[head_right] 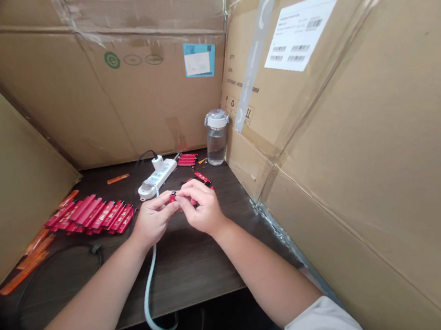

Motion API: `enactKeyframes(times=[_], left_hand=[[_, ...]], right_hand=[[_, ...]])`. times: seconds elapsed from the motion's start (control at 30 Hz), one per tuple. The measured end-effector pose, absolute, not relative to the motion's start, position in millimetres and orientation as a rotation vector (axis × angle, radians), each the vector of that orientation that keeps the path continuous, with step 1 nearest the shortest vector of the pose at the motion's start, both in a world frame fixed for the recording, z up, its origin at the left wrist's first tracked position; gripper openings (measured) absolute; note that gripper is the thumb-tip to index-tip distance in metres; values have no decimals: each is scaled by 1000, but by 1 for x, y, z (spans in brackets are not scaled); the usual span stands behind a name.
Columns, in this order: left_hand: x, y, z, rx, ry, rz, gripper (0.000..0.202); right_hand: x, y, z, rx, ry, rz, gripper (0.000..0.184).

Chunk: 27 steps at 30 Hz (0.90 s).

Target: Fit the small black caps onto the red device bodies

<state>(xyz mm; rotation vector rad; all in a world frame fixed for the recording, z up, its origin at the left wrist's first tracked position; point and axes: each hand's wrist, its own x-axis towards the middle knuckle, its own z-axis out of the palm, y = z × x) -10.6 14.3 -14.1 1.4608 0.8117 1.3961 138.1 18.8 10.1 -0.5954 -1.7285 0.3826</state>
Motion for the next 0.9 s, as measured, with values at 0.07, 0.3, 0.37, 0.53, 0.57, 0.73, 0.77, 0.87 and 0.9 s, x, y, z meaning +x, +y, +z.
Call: enactKeyframes(times=[0.07, 0.3, 0.37, 0.53, 0.57, 0.73, 0.77, 0.87, 0.9], left_hand=[[-11, 13, -11, 1526, 837, 1392, 19], [-13, 10, -2, 1609, 858, 1357, 14], [-13, 11, -2, 1613, 885, 1338, 14], [-17, 21, -8, 1511, 1027, 1383, 22], [-18, 24, -9, 1424, 1072, 1441, 25], [-26, 34, -15, 1143, 1181, 1681, 20], [-27, 36, -16, 1145, 1183, 1712, 18], [-30, 39, -22, 1150, 1213, 1791, 14], [-30, 41, -24, 1143, 1231, 1806, 14]], right_hand=[[138, 19, 10, -579, -1739, 368, 8], [143, 23, 8, -556, -1806, 317, 10], [145, 25, 7, -559, -1846, 324, 10], [146, 36, 1, -667, -1845, 374, 11], [146, 40, -1, -719, -1819, 386, 12], [152, 58, -21, -957, -1951, 245, 13], [152, 60, -24, -996, -2038, 196, 14], [145, 62, -30, -1099, -2276, 81, 19], [141, 62, -31, -1113, -2346, 45, 22]])
